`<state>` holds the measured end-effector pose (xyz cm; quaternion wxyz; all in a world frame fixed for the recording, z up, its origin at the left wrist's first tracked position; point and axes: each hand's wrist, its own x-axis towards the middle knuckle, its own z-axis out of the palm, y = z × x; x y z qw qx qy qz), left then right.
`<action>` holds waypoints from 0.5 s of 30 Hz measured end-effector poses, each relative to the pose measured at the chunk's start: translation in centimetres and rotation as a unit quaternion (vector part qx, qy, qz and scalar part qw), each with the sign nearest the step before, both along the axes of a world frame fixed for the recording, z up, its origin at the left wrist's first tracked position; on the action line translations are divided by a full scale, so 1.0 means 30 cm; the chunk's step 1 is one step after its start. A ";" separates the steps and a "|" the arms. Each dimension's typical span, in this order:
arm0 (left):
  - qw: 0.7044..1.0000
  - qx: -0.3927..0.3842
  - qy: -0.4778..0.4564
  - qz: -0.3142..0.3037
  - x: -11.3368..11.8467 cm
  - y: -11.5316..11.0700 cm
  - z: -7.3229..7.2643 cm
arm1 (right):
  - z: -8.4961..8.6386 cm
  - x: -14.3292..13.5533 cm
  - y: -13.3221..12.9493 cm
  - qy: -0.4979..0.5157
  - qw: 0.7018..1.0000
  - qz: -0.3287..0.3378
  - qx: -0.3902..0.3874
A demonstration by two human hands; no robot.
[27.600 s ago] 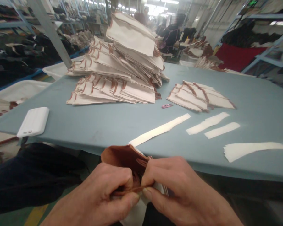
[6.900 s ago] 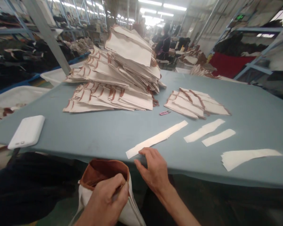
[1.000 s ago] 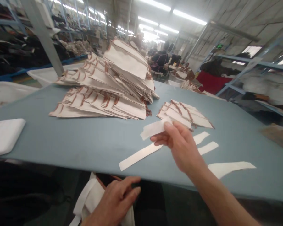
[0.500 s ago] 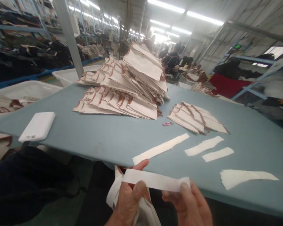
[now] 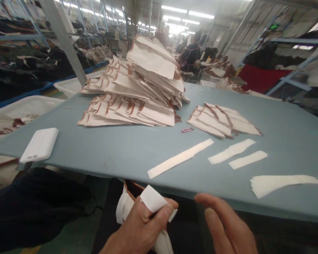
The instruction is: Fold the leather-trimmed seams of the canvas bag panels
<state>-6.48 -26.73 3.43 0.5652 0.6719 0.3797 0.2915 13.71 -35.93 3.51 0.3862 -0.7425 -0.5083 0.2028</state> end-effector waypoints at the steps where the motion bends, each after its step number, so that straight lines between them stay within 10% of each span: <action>1: 1.000 0.004 0.002 -0.012 0.003 0.000 0.004 | 0.042 -0.005 0.033 0.006 0.999 0.046 0.015; 8: 0.998 -0.003 -0.029 -0.054 -0.002 -0.003 -0.012 | 0.085 -0.202 0.234 0.221 0.949 0.222 -0.043; 15: 1.000 -0.011 0.008 0.022 -0.050 -0.007 -0.047 | 0.005 -0.220 0.225 0.296 0.947 0.122 0.038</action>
